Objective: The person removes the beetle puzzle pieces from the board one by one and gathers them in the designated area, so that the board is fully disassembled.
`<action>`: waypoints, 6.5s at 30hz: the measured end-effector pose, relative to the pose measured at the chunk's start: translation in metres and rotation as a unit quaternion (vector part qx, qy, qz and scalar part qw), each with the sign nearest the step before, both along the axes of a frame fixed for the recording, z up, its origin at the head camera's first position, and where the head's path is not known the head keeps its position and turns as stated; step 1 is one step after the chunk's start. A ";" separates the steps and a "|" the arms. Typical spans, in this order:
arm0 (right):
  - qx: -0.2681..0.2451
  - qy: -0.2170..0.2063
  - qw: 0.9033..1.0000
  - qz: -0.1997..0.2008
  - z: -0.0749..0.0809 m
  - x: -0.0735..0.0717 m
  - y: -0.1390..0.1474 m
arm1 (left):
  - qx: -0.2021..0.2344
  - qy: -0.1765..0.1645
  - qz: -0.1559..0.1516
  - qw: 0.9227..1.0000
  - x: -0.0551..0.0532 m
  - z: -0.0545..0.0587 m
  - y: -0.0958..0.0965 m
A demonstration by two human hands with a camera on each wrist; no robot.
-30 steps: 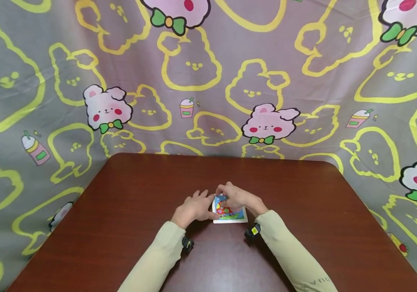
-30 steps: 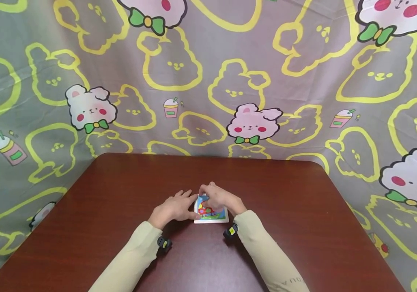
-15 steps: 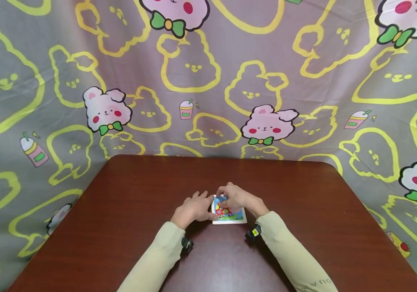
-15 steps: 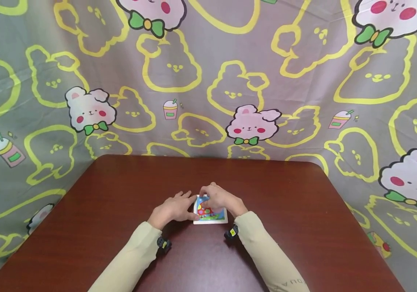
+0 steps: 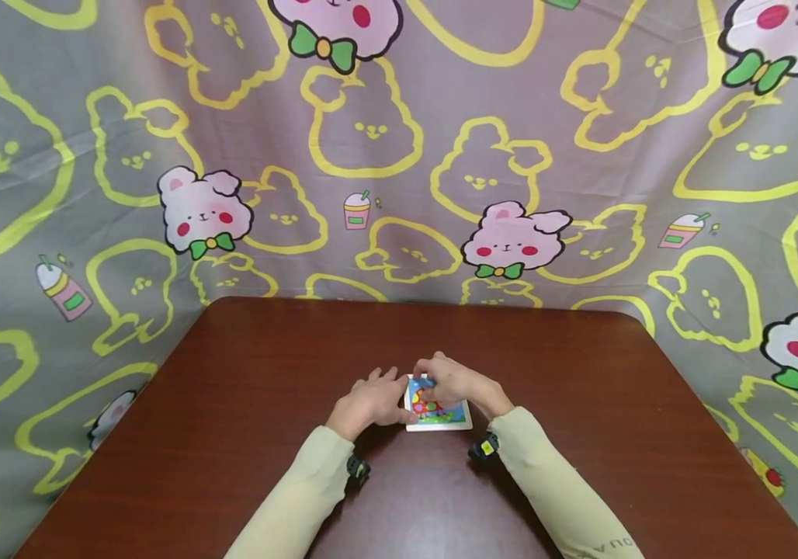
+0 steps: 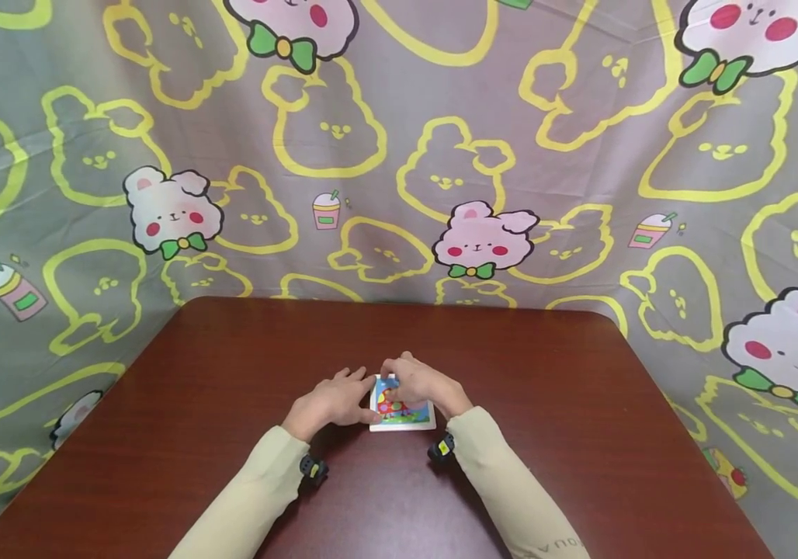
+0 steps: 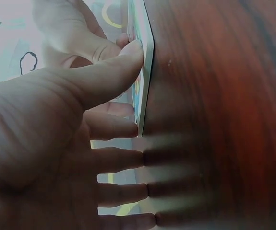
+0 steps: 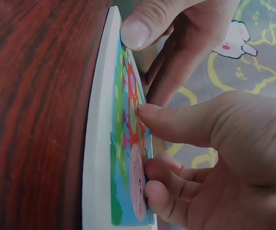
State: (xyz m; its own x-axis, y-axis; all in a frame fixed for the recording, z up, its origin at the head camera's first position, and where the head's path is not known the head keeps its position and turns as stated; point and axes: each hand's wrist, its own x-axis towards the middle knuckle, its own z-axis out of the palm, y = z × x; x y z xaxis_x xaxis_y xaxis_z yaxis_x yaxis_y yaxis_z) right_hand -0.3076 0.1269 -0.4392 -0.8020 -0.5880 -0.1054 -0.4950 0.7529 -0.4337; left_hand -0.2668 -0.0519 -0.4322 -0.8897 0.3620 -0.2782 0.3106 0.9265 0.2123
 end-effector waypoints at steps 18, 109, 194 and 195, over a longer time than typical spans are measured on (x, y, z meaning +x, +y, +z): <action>-0.019 -0.025 1.000 -0.002 -0.005 -0.001 0.005 | 0.003 -0.003 0.002 1.000 -0.001 -0.003 0.003; -0.142 -0.070 0.984 -0.086 0.014 -0.025 0.114 | 0.017 0.009 0.015 1.000 -0.002 -0.006 0.005; -0.007 -0.023 0.998 -0.055 0.000 -0.006 0.044 | 0.011 0.014 0.012 1.000 -0.005 -0.005 0.007; -0.005 -0.022 0.998 -0.053 0.000 -0.006 0.043 | 0.011 0.015 0.012 1.000 -0.005 -0.005 0.006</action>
